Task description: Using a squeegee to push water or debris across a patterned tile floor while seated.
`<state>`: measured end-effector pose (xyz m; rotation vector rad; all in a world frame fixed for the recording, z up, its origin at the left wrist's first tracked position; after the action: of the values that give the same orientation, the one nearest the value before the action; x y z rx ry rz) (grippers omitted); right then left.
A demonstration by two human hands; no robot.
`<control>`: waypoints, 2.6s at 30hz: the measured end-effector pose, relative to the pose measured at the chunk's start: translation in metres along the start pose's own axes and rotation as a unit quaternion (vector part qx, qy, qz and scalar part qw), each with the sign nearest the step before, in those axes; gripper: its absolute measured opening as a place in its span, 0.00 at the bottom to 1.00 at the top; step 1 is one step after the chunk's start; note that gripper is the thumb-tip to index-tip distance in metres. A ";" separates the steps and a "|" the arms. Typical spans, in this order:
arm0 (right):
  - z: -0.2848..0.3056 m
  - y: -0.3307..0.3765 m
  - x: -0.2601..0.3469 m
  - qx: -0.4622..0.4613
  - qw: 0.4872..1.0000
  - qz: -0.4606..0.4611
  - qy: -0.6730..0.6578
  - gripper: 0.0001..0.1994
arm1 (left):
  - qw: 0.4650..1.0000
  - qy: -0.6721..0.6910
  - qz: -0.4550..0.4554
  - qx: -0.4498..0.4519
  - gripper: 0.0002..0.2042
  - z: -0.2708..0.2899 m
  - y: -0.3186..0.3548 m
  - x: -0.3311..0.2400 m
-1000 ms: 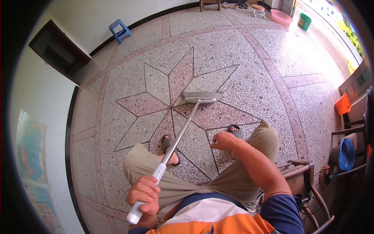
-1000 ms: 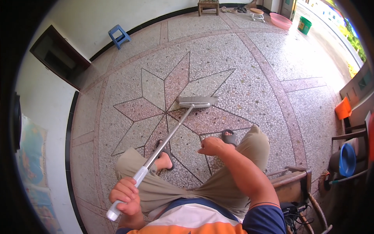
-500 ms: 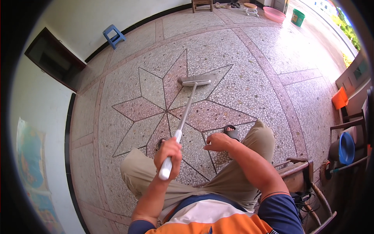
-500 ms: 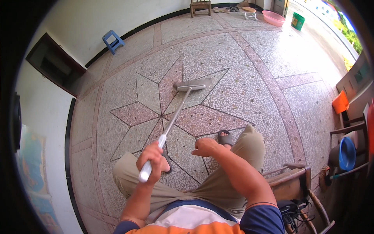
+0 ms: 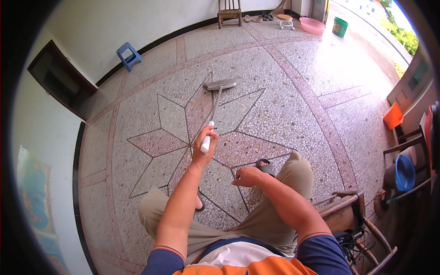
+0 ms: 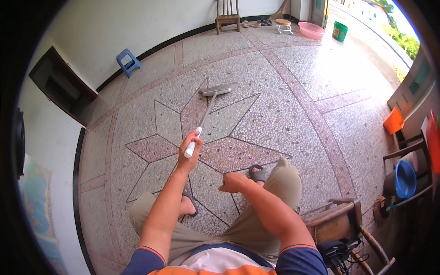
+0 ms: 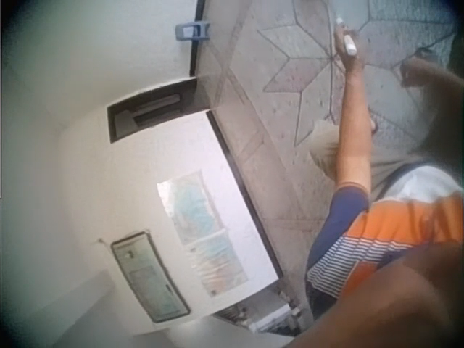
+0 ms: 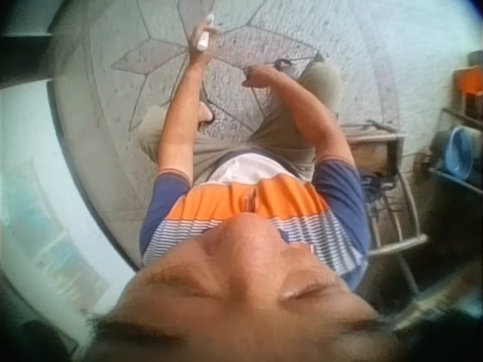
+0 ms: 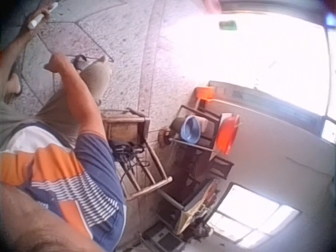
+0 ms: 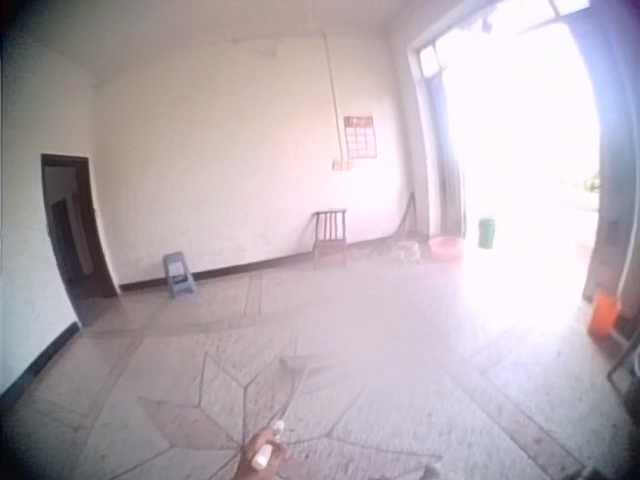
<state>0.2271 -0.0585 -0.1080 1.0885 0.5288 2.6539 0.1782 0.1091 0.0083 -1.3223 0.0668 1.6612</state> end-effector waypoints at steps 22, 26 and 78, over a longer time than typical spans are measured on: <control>-0.004 0.009 0.003 0.020 0.999 -0.018 0.032 0.23 | 0.989 0.056 -0.104 -0.084 0.20 0.130 0.171 -0.225; -0.004 0.011 0.006 0.023 0.999 -0.017 0.028 0.23 | 0.979 0.123 -0.121 -0.111 0.17 0.130 0.167 -0.246; -0.009 0.004 0.002 0.018 0.999 0.009 0.038 0.23 | 0.994 0.056 -0.094 -0.005 0.17 0.098 0.161 -0.216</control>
<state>0.2193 -0.0637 -0.1108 1.0103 0.5868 2.7202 -0.0180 -0.0566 0.1350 -1.3851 0.0005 1.4298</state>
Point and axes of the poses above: each hand's wrist, its own y-axis away from the middle knuckle, its own z-axis out of the back of the hand, x = y × z, the point moved 7 cm from there along -y, towards the middle knuckle, and after that the axes turned 2 degrees about -y, right-handed, at the moved point
